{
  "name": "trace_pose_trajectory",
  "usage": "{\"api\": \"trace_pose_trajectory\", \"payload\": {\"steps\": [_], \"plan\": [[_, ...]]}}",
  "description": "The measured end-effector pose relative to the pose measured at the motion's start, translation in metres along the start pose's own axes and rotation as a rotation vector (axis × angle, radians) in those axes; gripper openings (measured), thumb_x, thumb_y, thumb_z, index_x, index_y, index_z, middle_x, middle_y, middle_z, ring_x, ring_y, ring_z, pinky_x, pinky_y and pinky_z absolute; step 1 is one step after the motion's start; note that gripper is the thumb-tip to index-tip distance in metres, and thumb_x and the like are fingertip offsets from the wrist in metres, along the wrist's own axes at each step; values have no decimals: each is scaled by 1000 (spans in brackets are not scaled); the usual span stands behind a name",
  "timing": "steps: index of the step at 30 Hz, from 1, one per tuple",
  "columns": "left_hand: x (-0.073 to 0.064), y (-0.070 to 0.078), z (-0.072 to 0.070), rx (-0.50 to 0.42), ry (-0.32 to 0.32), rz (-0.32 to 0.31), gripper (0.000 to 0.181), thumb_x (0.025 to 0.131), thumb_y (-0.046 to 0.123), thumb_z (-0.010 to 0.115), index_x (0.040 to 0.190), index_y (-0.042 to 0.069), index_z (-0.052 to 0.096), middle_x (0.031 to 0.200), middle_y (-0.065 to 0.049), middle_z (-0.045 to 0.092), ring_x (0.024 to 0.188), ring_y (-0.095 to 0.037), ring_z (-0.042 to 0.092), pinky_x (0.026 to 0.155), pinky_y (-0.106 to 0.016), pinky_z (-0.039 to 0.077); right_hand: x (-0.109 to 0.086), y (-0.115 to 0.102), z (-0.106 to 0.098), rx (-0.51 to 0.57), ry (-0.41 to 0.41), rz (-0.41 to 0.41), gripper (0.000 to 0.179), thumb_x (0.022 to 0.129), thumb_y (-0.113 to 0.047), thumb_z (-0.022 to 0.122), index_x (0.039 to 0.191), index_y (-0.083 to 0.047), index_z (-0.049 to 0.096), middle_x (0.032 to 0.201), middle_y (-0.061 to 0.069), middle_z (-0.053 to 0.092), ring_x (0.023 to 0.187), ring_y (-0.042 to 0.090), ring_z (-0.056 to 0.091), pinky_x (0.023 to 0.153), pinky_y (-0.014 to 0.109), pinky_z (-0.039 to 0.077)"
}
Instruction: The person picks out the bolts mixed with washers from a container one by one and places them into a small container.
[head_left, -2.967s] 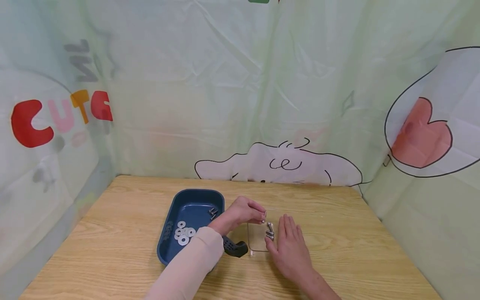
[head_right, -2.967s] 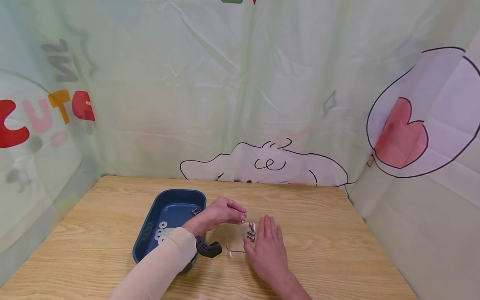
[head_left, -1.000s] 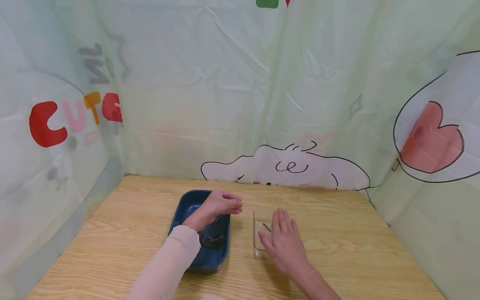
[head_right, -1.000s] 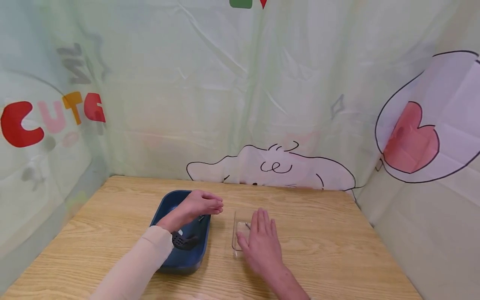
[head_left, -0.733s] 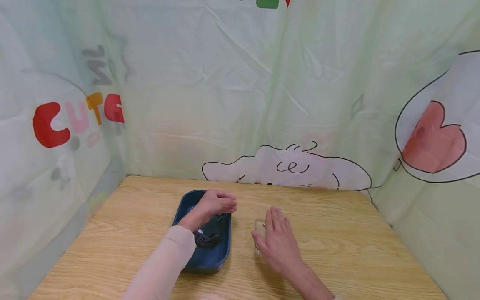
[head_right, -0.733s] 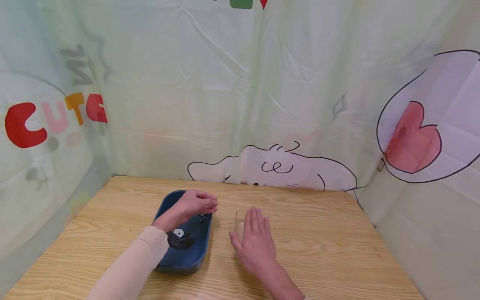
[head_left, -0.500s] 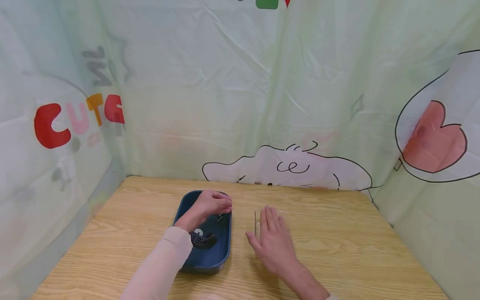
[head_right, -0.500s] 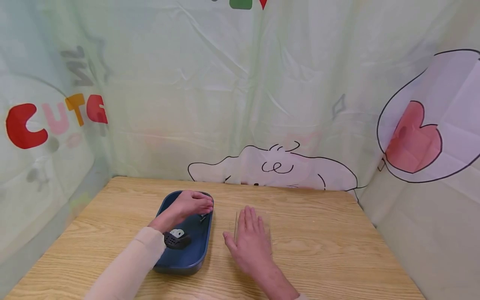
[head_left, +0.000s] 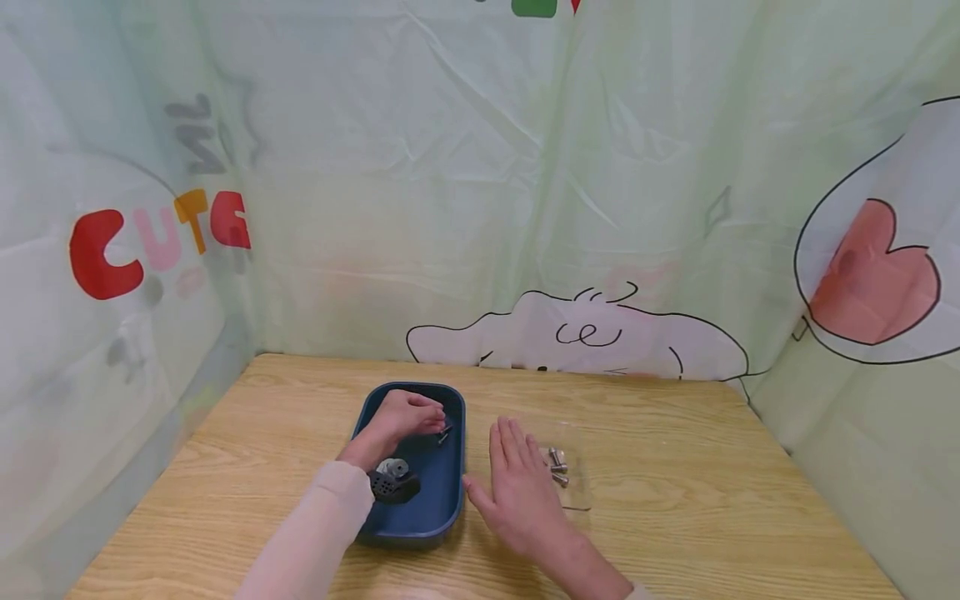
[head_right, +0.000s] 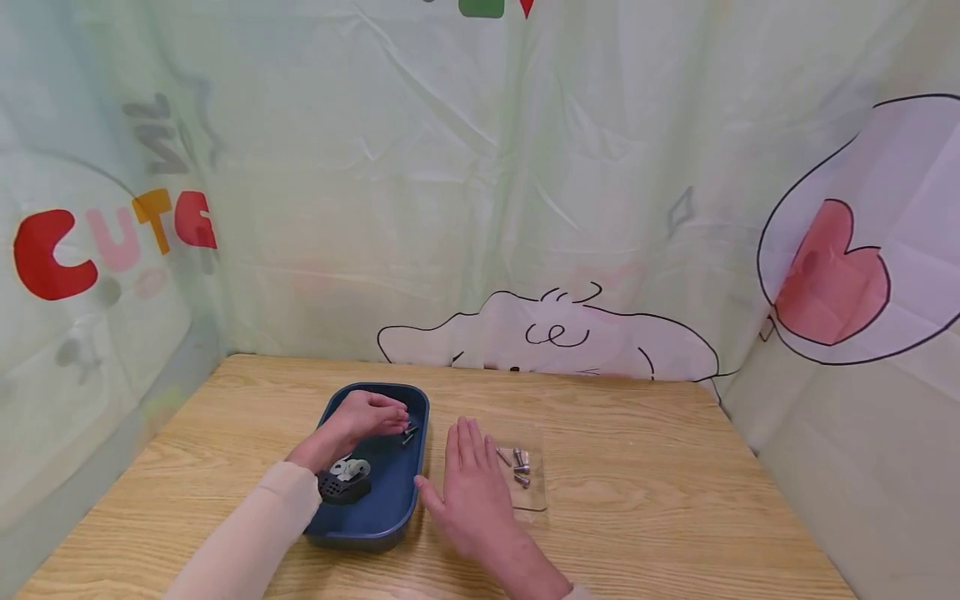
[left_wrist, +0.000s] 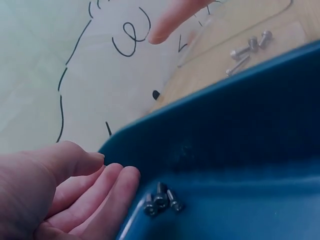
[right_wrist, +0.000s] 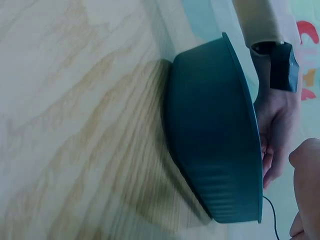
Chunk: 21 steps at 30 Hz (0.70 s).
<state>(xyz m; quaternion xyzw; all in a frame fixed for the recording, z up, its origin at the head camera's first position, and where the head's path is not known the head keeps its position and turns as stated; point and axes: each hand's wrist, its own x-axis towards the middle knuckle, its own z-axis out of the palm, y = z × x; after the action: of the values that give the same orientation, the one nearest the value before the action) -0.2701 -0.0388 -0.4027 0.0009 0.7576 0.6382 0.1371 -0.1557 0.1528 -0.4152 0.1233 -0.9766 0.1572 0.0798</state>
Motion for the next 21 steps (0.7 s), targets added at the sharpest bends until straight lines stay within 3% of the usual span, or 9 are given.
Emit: {"api": "trace_pose_trajectory", "payload": {"steps": [5, 15, 21], "plan": [[1, -5, -1, 42, 17, -18, 26, 94, 9, 66, 114, -7, 69, 99, -18, 75, 89, -26, 76, 85, -34, 61, 0, -6, 6, 2, -16, -31, 82, 99, -55, 47, 153, 4, 28, 163, 20, 22, 154, 35, 15, 125, 56, 18], [4, -15, 0, 96, 37, -39, 24, 95, 11, 65, 112, -5, 70, 101, -17, 75, 93, -26, 75, 85, -33, 61, -1, -20, 19, -3, -135, -34, 89, 96, -64, 44, 155, -1, 25, 165, 16, 17, 155, 32, 12, 126, 55, 15], [3, -18, -1, 137, 43, -83, 24, 95, 12, 64, 112, -5, 70, 100, -16, 75, 93, -25, 75, 89, -34, 60, -3, -23, 25, -12, -144, -29, 91, 95, -67, 43, 156, -2, 24, 166, 15, 17, 155, 31, 12, 126, 55, 17]]}}
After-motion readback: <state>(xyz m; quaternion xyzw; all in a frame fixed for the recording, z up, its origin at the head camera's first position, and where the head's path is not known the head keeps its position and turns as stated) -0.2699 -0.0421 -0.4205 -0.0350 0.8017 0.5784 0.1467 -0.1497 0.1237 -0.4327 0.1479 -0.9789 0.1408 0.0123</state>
